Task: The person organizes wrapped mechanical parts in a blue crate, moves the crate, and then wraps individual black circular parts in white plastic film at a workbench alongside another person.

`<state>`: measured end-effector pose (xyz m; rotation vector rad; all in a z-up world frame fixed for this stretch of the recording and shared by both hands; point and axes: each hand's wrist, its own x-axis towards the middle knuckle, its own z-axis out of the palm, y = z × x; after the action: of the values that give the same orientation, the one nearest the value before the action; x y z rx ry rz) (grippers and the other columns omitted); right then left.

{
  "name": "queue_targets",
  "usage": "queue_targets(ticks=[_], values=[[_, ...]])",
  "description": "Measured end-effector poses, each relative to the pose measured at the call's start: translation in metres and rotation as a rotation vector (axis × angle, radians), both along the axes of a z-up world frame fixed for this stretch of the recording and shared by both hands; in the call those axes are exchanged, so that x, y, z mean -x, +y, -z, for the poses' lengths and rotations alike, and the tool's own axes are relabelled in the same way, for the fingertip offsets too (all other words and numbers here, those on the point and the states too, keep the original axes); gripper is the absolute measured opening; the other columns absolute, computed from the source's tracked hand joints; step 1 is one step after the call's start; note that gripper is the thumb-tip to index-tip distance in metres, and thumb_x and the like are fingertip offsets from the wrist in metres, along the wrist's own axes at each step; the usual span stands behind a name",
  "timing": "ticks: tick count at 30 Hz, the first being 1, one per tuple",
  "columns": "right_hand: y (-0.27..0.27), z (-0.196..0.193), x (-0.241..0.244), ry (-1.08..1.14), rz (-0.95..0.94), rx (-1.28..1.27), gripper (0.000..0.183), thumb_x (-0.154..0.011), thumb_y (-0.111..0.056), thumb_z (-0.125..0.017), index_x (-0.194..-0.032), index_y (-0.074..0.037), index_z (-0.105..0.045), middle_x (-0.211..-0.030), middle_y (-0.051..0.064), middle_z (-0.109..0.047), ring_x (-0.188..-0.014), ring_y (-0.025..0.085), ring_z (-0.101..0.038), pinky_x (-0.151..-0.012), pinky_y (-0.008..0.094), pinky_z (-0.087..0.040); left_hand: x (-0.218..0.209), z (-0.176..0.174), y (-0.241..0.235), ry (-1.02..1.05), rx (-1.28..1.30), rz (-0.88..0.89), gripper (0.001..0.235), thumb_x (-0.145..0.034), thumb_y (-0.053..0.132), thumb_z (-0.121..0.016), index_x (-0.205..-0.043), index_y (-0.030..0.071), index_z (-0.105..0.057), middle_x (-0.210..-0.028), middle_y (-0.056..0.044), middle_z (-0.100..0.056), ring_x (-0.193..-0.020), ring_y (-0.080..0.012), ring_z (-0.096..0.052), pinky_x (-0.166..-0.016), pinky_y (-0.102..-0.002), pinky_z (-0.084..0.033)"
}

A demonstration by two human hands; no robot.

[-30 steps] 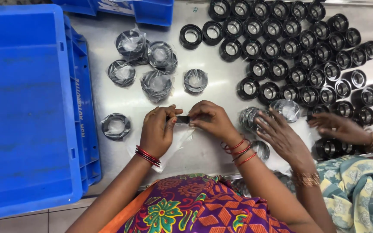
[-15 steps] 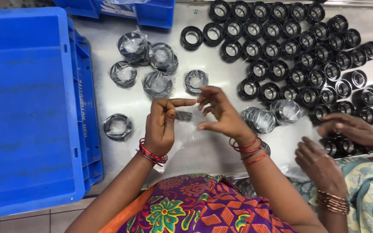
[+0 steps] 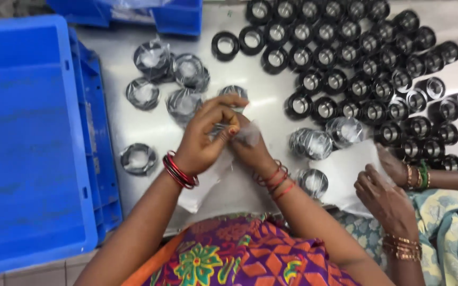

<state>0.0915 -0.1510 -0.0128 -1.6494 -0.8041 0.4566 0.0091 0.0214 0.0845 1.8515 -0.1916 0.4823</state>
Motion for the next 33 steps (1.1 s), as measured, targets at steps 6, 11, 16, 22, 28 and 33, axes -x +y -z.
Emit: queue_targets(ticks=[6, 11, 16, 22, 28, 33], values=[[-0.027, 0.02, -0.015, 0.37, 0.05, -0.039, 0.019, -0.097, -0.015, -0.072, -0.108, -0.005, -0.061, -0.096, 0.004, -0.065, -0.084, 0.011, -0.06, -0.077, 0.027, -0.052, 0.01, 0.039, 0.008, 0.217, 0.009, 0.097, 0.011, -0.083, 0.008, -0.076, -0.09, 0.005, -0.068, -0.121, -0.015, -0.064, -0.112, -0.0298, -0.06, -0.095, -0.041, -0.047], [-0.012, -0.061, -0.013, 1.0, -0.143, -0.117, 0.026, -0.093, -0.027, -0.06, -0.115, -0.015, -0.063, -0.094, 0.002, -0.07, -0.074, 0.011, -0.065, -0.066, 0.025, -0.054, 0.01, 0.06, -0.002, 0.423, 0.025, 0.007, 0.008, -0.085, 0.003, -0.075, -0.091, 0.001, -0.071, -0.097, -0.009, -0.068, -0.081, -0.0211, -0.069, -0.071, -0.032, -0.054], [-0.007, 0.013, -0.041, 0.113, 0.208, 0.31, 0.019, -0.095, -0.014, -0.07, -0.11, -0.006, -0.063, -0.098, 0.012, -0.062, -0.08, 0.026, -0.057, -0.069, 0.036, -0.046, 0.012, 0.047, -0.016, 0.251, 0.007, -0.157, 0.015, -0.084, 0.0, -0.068, -0.1, 0.0, -0.067, -0.107, -0.014, -0.066, -0.086, -0.0296, -0.068, -0.072, -0.039, -0.055], [0.03, -0.024, -0.064, -0.693, 0.144, 0.612, 0.04, -0.07, 0.002, -0.07, -0.108, -0.005, -0.06, -0.12, 0.019, -0.055, -0.099, 0.042, -0.062, -0.081, 0.049, -0.052, 0.043, 0.085, -0.029, 0.61, -0.388, -0.348, 0.011, -0.091, 0.009, -0.068, -0.097, 0.01, -0.077, -0.101, -0.011, -0.067, -0.082, -0.034, -0.067, -0.072, -0.045, -0.054], [0.005, -0.015, -0.179, -0.739, 0.323, 0.65, 0.05, -0.076, -0.024, -0.087, -0.12, -0.008, -0.069, -0.126, 0.017, -0.054, -0.116, 0.035, -0.058, -0.091, 0.049, -0.054, 0.023, 0.095, -0.046, 0.323, -0.421, -0.08, 0.009, -0.082, 0.013, -0.075, -0.09, 0.013, -0.078, -0.094, -0.007, -0.067, -0.088, -0.0293, -0.065, -0.079, -0.042, -0.054], [0.001, 0.004, -0.197, -0.747, 0.445, 0.882, 0.072, -0.062, -0.055, -0.097, -0.102, -0.001, -0.071, -0.121, 0.017, -0.053, -0.113, 0.04, -0.051, -0.082, 0.055, -0.05, -0.007, 0.098, -0.052, 0.512, -0.383, -0.225, 0.009, -0.076, 0.018, -0.078, -0.081, 0.011, -0.076, -0.095, -0.005, -0.068, -0.091, -0.0307, -0.065, -0.077, -0.043, -0.053]])
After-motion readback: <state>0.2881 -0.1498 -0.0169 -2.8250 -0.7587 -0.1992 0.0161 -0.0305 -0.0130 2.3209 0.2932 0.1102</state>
